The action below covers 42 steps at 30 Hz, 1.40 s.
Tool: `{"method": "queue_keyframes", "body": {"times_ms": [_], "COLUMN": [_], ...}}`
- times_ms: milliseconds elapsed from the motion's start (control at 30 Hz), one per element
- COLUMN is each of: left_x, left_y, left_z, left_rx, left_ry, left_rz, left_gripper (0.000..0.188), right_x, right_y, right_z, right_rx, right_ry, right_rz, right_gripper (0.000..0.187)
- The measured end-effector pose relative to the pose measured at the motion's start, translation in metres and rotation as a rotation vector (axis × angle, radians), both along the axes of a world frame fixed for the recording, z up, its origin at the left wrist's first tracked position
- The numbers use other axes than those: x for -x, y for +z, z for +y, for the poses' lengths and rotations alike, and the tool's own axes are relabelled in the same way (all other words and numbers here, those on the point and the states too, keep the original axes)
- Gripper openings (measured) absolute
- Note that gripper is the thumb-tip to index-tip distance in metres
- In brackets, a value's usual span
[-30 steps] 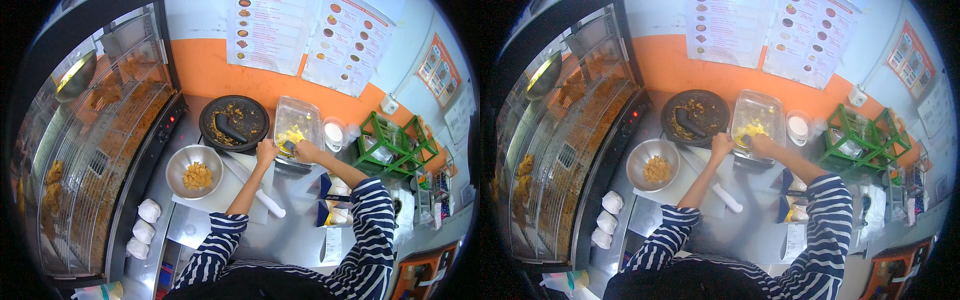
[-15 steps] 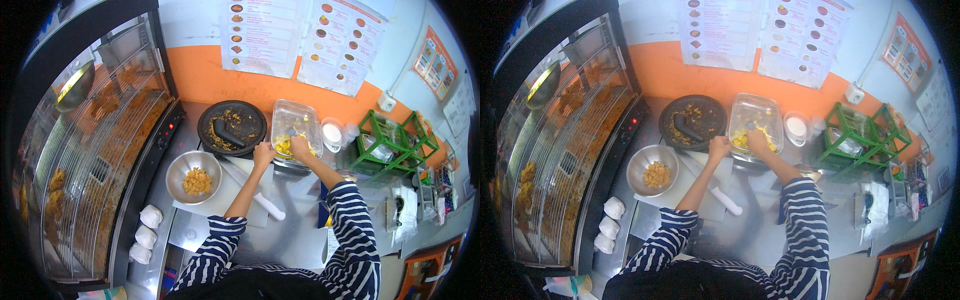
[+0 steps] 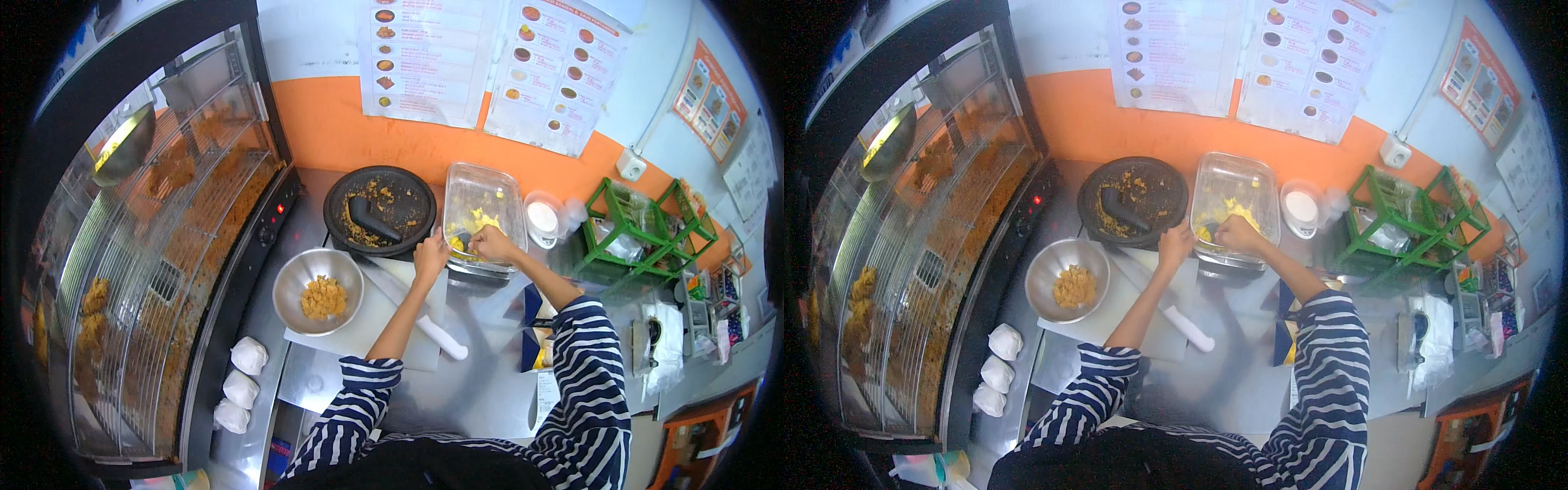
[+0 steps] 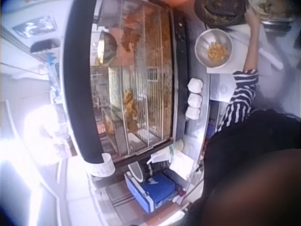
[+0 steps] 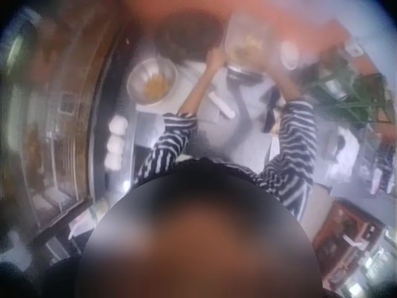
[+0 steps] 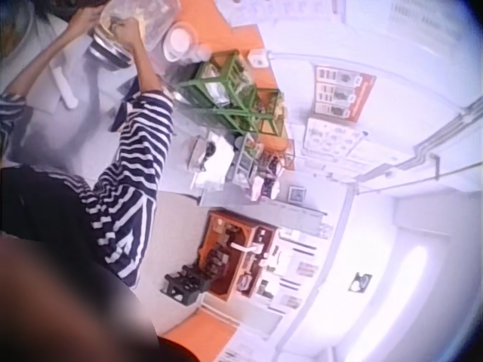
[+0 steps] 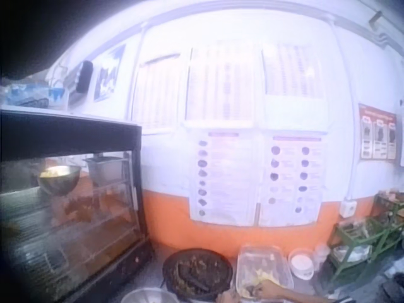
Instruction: The person scoops scrambled eggs into a compartmentalized food box, then retrieves fried chicken from a warmer, cuts it on a cutting board, and places the pieces into the box. The box is closed, placed into a plastic bag, and sealed for delivery.
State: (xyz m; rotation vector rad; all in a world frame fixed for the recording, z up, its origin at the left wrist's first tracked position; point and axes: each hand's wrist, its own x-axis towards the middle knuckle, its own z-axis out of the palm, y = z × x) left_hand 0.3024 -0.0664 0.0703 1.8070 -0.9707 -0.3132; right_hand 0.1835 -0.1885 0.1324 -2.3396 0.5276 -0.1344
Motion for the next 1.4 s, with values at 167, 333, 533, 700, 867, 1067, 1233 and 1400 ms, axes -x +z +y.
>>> {"method": "queue_keyframes", "body": {"times_ms": [167, 333, 533, 700, 867, 1067, 1233, 1400], "left_x": [0.010, 0.019, 0.024, 0.029, 0.028, 0.029, 0.093, 0.173], "left_y": [0.014, 0.034, 0.034, 0.036, 0.033, 0.029, 0.025, -0.005], "left_z": [0.008, 0.009, 0.002, 0.008, 0.016, 0.021, 0.041, 0.003], "left_rx": [-0.221, -0.439, -0.485, -0.438, -0.358, -0.112, 0.309, 0.086], "left_ry": [0.023, -0.051, -0.056, 0.025, 0.075, 0.106, 0.070, -0.343], "left_rz": [-0.213, -0.249, -0.201, -0.191, -0.166, -0.138, -0.252, 0.250], "left_gripper": [0.043, 0.046, 0.056, 0.065, 0.065, 0.052, 0.024, 0.024], "right_x": [0.005, 0.014, 0.006, 0.035, 0.064, 0.089, 0.143, 0.213], "right_y": [-0.001, -0.021, -0.031, -0.023, -0.014, 0.007, 0.047, 0.089], "right_z": [-0.016, -0.017, 0.003, -0.006, -0.029, -0.030, -0.023, -0.003], "right_rx": [-0.854, -1.541, -1.911, -1.837, -1.756, -1.564, -1.481, -1.325], "right_ry": [-0.312, -0.454, -0.792, -0.797, -0.595, -0.517, -0.390, -0.426], "right_rz": [-0.043, -0.127, -0.394, -0.354, -0.158, -0.116, -0.202, -0.178], "right_gripper": [0.011, 0.022, 0.011, 0.016, 0.020, 0.021, 0.024, 0.020]}}
